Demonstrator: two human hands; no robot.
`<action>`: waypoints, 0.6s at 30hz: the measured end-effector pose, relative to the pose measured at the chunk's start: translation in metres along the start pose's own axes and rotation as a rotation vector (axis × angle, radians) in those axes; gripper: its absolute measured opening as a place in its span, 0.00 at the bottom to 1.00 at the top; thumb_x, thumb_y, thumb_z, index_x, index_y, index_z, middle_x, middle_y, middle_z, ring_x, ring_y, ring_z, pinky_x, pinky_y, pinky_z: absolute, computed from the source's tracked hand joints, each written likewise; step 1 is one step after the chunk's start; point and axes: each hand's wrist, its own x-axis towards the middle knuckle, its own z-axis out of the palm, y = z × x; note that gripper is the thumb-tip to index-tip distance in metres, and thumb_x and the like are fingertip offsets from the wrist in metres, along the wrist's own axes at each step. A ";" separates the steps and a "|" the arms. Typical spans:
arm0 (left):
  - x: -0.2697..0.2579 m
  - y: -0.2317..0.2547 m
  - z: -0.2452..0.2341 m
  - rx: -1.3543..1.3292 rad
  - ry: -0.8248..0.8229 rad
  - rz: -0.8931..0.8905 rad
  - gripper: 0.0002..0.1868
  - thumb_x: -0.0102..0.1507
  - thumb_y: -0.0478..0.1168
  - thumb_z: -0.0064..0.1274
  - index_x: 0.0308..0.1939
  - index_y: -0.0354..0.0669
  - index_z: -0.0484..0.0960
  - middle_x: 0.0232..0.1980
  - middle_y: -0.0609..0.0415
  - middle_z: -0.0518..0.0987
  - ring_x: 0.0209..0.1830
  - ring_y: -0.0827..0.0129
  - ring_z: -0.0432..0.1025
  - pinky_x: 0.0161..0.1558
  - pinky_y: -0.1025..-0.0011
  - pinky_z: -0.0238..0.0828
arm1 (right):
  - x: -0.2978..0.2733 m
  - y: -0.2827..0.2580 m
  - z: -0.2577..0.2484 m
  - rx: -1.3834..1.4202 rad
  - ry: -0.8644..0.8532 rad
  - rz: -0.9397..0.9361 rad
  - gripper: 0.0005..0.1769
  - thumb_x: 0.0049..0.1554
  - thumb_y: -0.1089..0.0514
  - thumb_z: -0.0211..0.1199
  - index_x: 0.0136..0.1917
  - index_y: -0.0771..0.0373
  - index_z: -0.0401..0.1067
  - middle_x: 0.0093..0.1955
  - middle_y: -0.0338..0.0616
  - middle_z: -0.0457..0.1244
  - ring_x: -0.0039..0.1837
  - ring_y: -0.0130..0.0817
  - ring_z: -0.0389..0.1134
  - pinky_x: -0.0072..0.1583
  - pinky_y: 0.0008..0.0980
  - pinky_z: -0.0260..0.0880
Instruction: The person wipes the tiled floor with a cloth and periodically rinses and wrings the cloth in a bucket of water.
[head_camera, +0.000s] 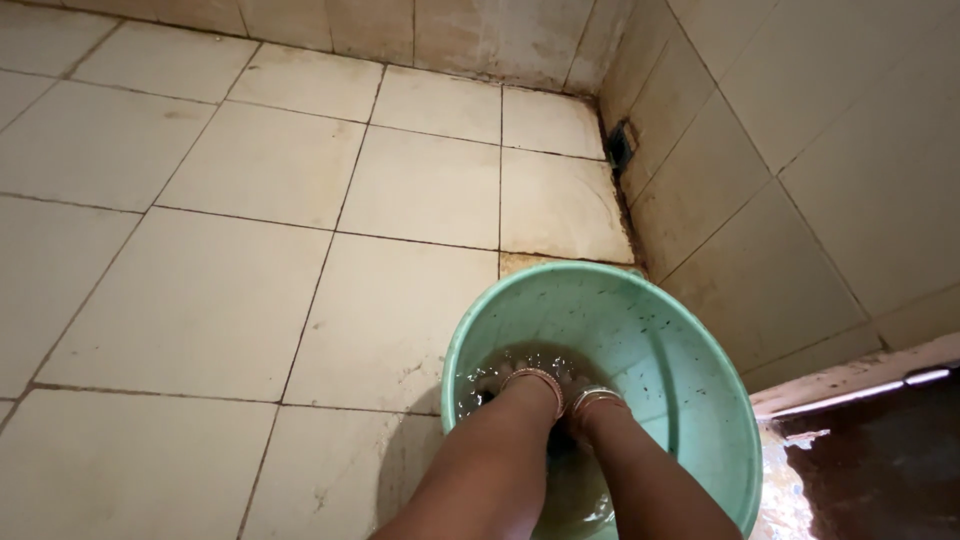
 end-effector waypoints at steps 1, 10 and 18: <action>0.000 0.001 0.001 0.001 -0.002 0.002 0.44 0.53 0.46 0.70 0.72 0.62 0.67 0.75 0.49 0.63 0.73 0.44 0.57 0.66 0.43 0.62 | -0.005 -0.002 -0.003 0.017 -0.012 0.004 0.45 0.47 0.53 0.71 0.74 0.56 0.58 0.74 0.50 0.56 0.73 0.48 0.58 0.66 0.42 0.68; -0.002 -0.001 -0.016 -0.015 0.017 0.016 0.40 0.52 0.47 0.70 0.68 0.62 0.71 0.72 0.50 0.67 0.69 0.48 0.62 0.64 0.47 0.65 | -0.039 -0.009 -0.038 0.238 -0.053 0.042 0.32 0.49 0.55 0.68 0.66 0.57 0.66 0.66 0.48 0.62 0.66 0.44 0.64 0.60 0.40 0.72; -0.030 0.004 -0.071 -0.044 0.068 0.056 0.36 0.52 0.48 0.69 0.65 0.62 0.75 0.69 0.51 0.71 0.66 0.51 0.66 0.62 0.50 0.67 | -0.051 0.030 -0.070 0.647 0.009 0.147 0.22 0.50 0.56 0.64 0.59 0.57 0.73 0.59 0.46 0.67 0.59 0.41 0.69 0.55 0.38 0.76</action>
